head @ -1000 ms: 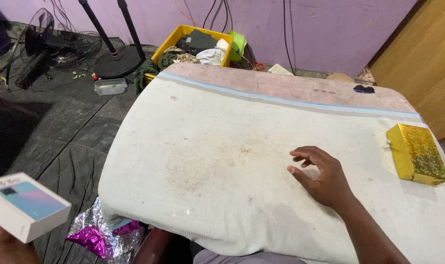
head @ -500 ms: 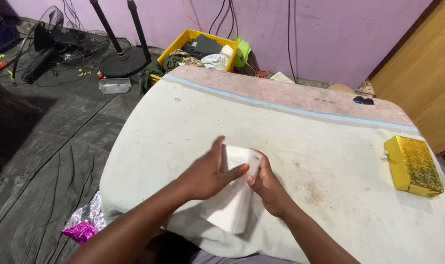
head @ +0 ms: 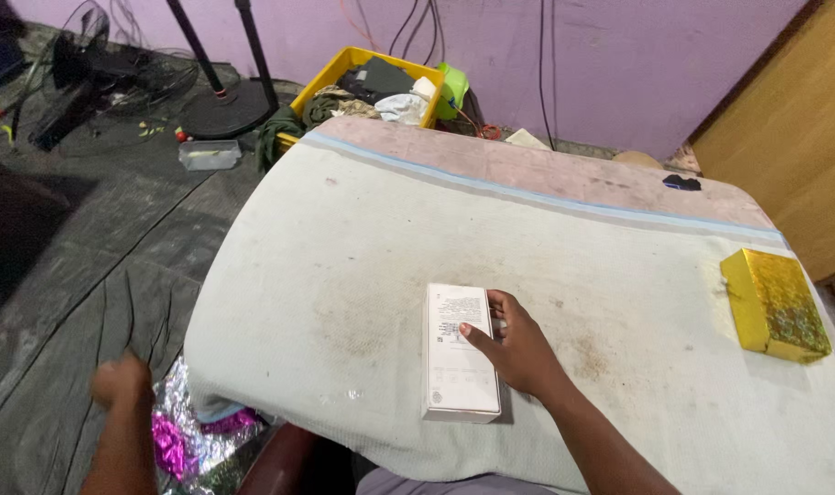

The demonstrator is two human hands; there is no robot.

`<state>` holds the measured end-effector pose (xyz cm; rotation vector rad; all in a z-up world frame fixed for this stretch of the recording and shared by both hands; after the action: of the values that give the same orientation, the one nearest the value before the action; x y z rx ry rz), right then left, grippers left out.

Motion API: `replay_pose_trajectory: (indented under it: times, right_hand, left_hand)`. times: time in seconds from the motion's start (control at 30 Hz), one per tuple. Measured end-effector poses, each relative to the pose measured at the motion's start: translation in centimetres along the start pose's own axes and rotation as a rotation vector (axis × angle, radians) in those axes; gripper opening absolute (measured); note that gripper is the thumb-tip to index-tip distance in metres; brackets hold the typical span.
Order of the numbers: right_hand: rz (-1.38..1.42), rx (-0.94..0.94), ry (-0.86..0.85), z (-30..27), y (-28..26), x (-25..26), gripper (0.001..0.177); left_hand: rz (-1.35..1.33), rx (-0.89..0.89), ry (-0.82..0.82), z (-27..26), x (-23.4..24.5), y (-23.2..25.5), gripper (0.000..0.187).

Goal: The person wraps two rectangular boxes with metallic foil. First, they fold and tuck the ends of a gold sheet around a box, then set it aside. Next, they place a second box on a purple sheet, fold the sides over, and tuck the ends to complete the wrap.

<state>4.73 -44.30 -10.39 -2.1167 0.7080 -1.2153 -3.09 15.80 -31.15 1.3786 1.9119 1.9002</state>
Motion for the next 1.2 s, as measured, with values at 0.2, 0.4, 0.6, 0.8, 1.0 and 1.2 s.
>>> replay_pose_trajectory:
  times: [0.2,0.4,0.6,0.8,1.0,1.2]
  right_hand:
    - [-0.029,0.038,-0.029,-0.3,-0.4,0.5,0.088]
    - [-0.025,0.088,-0.037,-0.2,0.4,-0.2,0.089]
    - [-0.055,0.119,0.031,-1.0,-0.3,0.0,0.094]
    - [-0.271,0.020,0.019,-3.6,-1.9,-0.7,0.119]
    - [-0.431,0.120,-0.022,-6.4,-3.6,-3.2,0.131]
    - [-0.553,0.368,0.092,-7.4,-5.6,-5.5,0.119]
  left_hand:
    - [0.390,0.080,-0.298,3.6,-9.2,0.5,0.022]
    - [0.482,0.164,-0.369,-1.0,-10.9,-4.5,0.021]
    - [0.479,0.162,-0.304,-2.1,-7.7,-5.0,0.019]
    - [0.495,0.063,-0.299,-1.6,-8.6,-1.9,0.019]
    - [0.533,-0.001,-0.347,-2.1,-10.2,-2.1,0.018]
    - [0.502,-0.030,-0.370,-2.2,-12.0,-2.1,0.018]
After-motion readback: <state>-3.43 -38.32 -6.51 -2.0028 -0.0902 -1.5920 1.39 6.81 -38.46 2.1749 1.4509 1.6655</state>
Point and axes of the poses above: each hand's wrist, its own z-axis towards the middle knuckle, its own x-axis out of the back of the hand, y = z × x, the point moved 7 cm from there along z, towards the middle knuckle, and after that the axes turned 11 degrees about -y, right-handed, at the moved point
